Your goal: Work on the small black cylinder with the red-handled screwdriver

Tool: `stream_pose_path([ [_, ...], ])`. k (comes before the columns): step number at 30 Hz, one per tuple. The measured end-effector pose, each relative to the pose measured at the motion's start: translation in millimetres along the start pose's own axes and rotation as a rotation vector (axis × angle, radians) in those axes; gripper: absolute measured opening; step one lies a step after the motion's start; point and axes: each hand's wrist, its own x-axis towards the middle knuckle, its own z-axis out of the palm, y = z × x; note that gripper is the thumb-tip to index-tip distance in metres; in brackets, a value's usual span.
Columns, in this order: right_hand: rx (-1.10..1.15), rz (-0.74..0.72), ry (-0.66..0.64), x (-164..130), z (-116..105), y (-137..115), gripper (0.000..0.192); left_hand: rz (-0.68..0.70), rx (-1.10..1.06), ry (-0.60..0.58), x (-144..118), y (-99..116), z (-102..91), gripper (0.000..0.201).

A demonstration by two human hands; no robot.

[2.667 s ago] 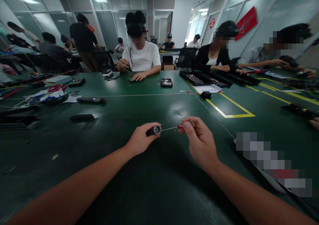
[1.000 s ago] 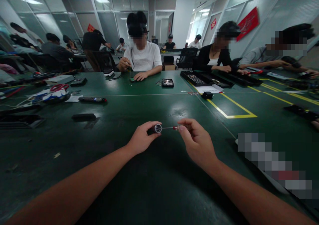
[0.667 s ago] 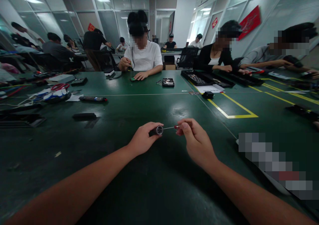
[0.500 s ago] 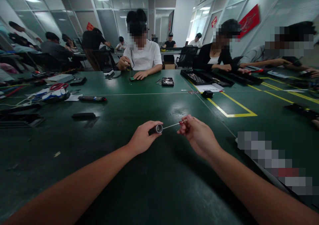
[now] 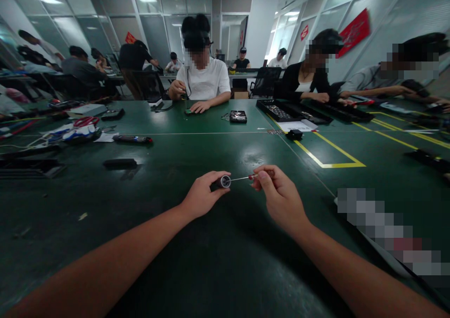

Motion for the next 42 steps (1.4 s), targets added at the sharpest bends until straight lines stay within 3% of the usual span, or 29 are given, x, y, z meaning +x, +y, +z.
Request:
stream_pose_path([
  [7,-0.06,0.04,-0.014,-4,-2,-5,0.043,-0.017,-0.004,-0.007,1,3,-0.8,0.04],
  [12,-0.125,0.001,0.037,-4,-1,-5,0.025,-0.035,0.009,-0.003,1,4,-1.1,0.039],
  [20,-0.075,0.017,0.009,-3,1,2,0.031,-0.012,0.006,-0.013,1,2,-0.5,0.037],
  [24,-0.156,-0.011,-0.002,-4,-1,-2,0.035,-0.008,0.003,-0.018,2,3,-0.9,0.037],
  [29,-0.172,-0.042,0.027,-5,-1,-2,0.022,0.001,0.006,-0.014,1,2,-0.4,0.038],
  [35,-0.13,-0.053,0.034,-7,4,5,0.023,0.017,0.011,-0.013,0,0,0.1,0.038],
  [38,0.017,0.041,0.089,-3,6,8,0.024,0.061,0.019,-0.032,-1,-1,0.6,0.037],
  [40,0.238,0.183,0.128,4,5,12,0.027,0.091,0.036,-0.039,-1,-1,0.7,0.035],
  [42,0.452,0.357,0.072,11,3,15,0.03,0.088,0.06,-0.028,-1,0,0.2,0.035],
])
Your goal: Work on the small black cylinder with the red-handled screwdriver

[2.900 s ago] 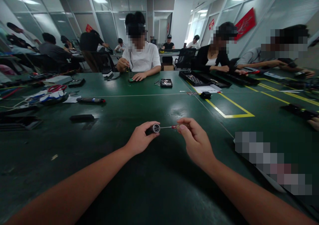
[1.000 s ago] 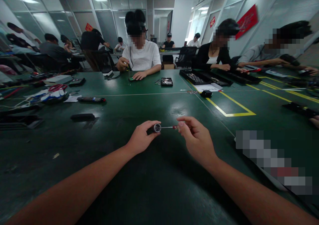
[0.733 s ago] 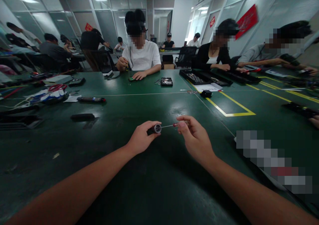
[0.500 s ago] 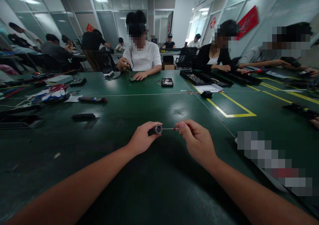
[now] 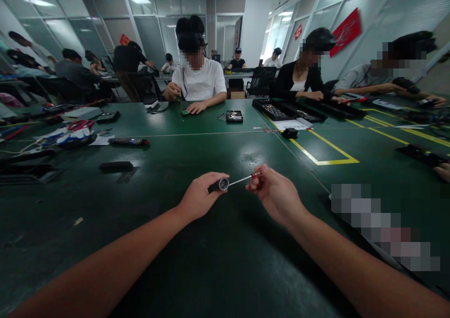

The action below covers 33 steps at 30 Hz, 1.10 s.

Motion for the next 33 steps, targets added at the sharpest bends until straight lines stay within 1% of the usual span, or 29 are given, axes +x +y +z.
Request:
stream_pose_path([
  [1,0.041,0.014,0.014,3,-1,0,0.029,-0.016,0.009,0.008,0,1,-0.4,0.035],
  [3,0.038,-0.043,0.048,5,-3,-1,0.027,-0.058,0.018,0.013,1,3,-1.3,0.037],
  [5,-0.057,-0.152,0.079,2,-3,-2,0.026,-0.087,0.02,0.014,1,4,-1.8,0.039],
  [7,-0.184,-0.237,0.07,-4,-1,-4,0.026,-0.091,0.022,0.014,2,6,-1.9,0.039],
  [11,-0.359,-0.324,0.015,-12,3,-6,0.024,-0.08,0.016,0.021,1,6,-1.3,0.039],
  [18,-0.426,-0.363,-0.045,-16,4,-9,0.021,-0.087,0.0,0.032,0,5,-1.4,0.039],
  [24,-0.406,-0.363,-0.076,-19,4,-8,0.021,-0.074,0.002,0.019,0,3,-1.7,0.039],
  [30,-0.431,-0.343,-0.003,-16,4,-7,0.021,-0.087,-0.012,0.017,0,3,-1.7,0.039],
  [33,-0.403,-0.325,-0.077,-15,4,-8,0.02,-0.094,-0.019,0.014,0,3,-1.7,0.039],
])
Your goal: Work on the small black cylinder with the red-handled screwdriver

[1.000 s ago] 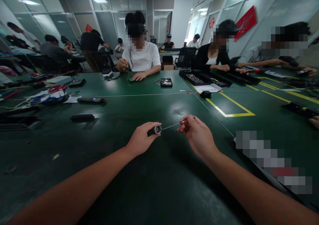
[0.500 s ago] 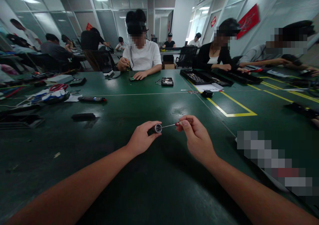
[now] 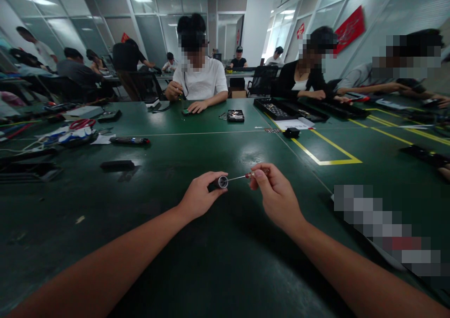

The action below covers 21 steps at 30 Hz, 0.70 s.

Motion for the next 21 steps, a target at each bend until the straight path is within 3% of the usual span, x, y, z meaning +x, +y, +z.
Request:
stream_pose_path([
  [3,0.032,-0.015,-0.092,-2.4,-1.6,-1.9,0.024,-0.004,-0.006,0.02,0.4,0.1,0.5,0.039],
  [8,-0.099,-0.059,-0.079,-8.7,-2.7,-7.7,0.041,0.004,-0.01,0.006,0.8,-0.5,0.8,0.038],
  [13,-0.177,-0.069,0.002,-8.2,-1.7,-8.9,0.022,0.002,-0.007,0.013,0.9,-2.1,-0.1,0.038],
  [21,-0.16,-0.041,-0.061,-7.6,-2.8,-5.0,0.032,0.002,-0.005,0.001,0.9,-1.8,-0.2,0.038],
])
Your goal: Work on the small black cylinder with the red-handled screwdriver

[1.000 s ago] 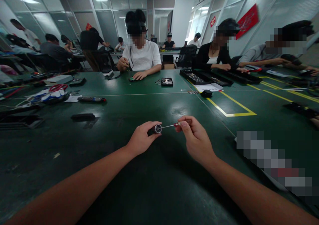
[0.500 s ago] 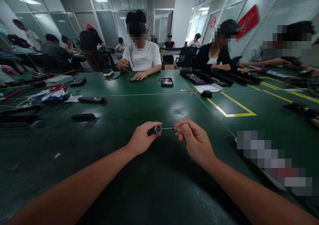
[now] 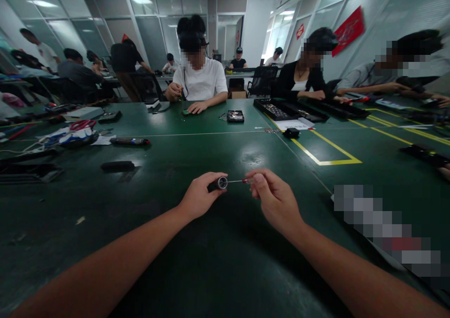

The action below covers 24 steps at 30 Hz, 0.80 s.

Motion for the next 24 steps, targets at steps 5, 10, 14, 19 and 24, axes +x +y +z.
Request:
stream_pose_path([
  [5,-0.036,-0.006,0.024,-1,-1,0,0.024,-0.007,-0.007,0.01,0,1,0.1,0.038],
  [10,-0.035,-0.046,0.049,-1,2,2,0.021,0.027,0.011,0.003,0,-3,1.6,0.039],
  [14,0.043,-0.007,0.093,4,6,8,0.021,0.064,0.019,0.004,1,-4,3.2,0.04],
  [19,0.597,0.41,0.107,20,4,19,0.023,0.095,0.06,0.038,5,-3,-0.8,0.038],
  [24,0.704,0.388,0.175,24,1,23,0.024,-0.038,0.072,0.066,8,-8,-4.7,0.041],
])
